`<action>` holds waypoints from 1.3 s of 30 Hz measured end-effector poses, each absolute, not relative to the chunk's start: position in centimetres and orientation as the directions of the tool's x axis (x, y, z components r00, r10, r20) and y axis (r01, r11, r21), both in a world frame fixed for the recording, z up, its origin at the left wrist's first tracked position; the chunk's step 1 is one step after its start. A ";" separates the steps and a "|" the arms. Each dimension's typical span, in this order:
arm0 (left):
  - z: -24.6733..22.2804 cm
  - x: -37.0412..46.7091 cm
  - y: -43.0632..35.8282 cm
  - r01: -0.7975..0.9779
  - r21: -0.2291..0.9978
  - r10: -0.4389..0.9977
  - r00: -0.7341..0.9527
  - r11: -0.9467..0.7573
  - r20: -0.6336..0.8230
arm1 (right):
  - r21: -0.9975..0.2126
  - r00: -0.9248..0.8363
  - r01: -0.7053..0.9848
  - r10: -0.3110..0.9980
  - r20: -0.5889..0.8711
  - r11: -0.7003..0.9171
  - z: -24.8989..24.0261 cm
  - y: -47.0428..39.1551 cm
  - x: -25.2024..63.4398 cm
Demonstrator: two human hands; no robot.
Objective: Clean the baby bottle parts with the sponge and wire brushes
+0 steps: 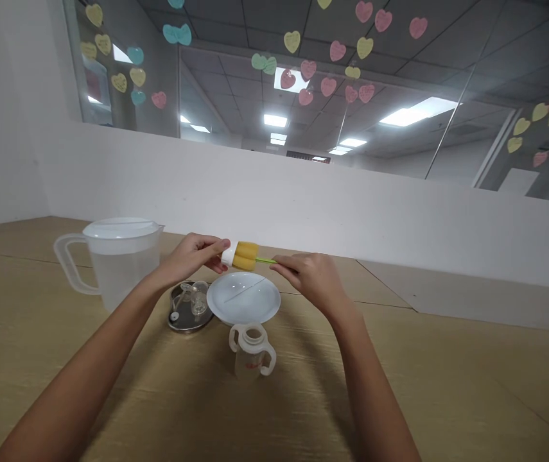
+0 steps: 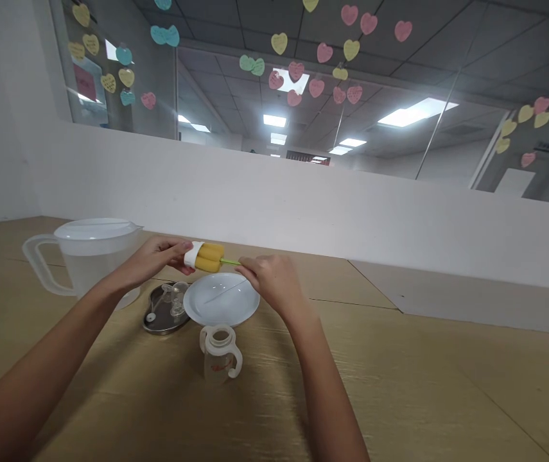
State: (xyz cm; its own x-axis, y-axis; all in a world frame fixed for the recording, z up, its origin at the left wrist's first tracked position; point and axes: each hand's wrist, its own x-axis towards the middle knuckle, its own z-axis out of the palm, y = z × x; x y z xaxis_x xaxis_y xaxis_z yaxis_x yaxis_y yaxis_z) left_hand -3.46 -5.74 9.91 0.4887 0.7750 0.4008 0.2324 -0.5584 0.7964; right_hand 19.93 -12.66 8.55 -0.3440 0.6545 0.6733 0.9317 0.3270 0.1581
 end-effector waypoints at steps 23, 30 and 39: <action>9.1 -2.7 -5.9 0.579 0.432 0.692 0.360 -0.691 0.626 | 0.044 -0.169 0.979 0.671 0.722 0.198 8.4 -12.4 19.1; 9.2 -2.7 -5.7 0.571 0.471 0.721 0.362 -0.673 0.591 | 0.058 -0.153 0.986 0.733 0.663 0.153 8.5 -12.4 18.3; 9.1 -2.6 -5.6 0.546 0.508 0.734 0.360 -0.666 0.576 | 0.064 -0.132 0.991 0.752 0.645 0.119 8.3 -12.0 18.5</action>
State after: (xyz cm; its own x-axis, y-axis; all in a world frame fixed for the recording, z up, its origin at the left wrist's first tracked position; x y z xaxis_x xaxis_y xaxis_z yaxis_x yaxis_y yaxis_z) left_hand -2.60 -5.59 9.12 0.3599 0.7339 0.5761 0.5456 -0.6664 0.5081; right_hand 18.45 -12.00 8.33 -0.1320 0.7524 0.6454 0.9909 0.1185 0.0644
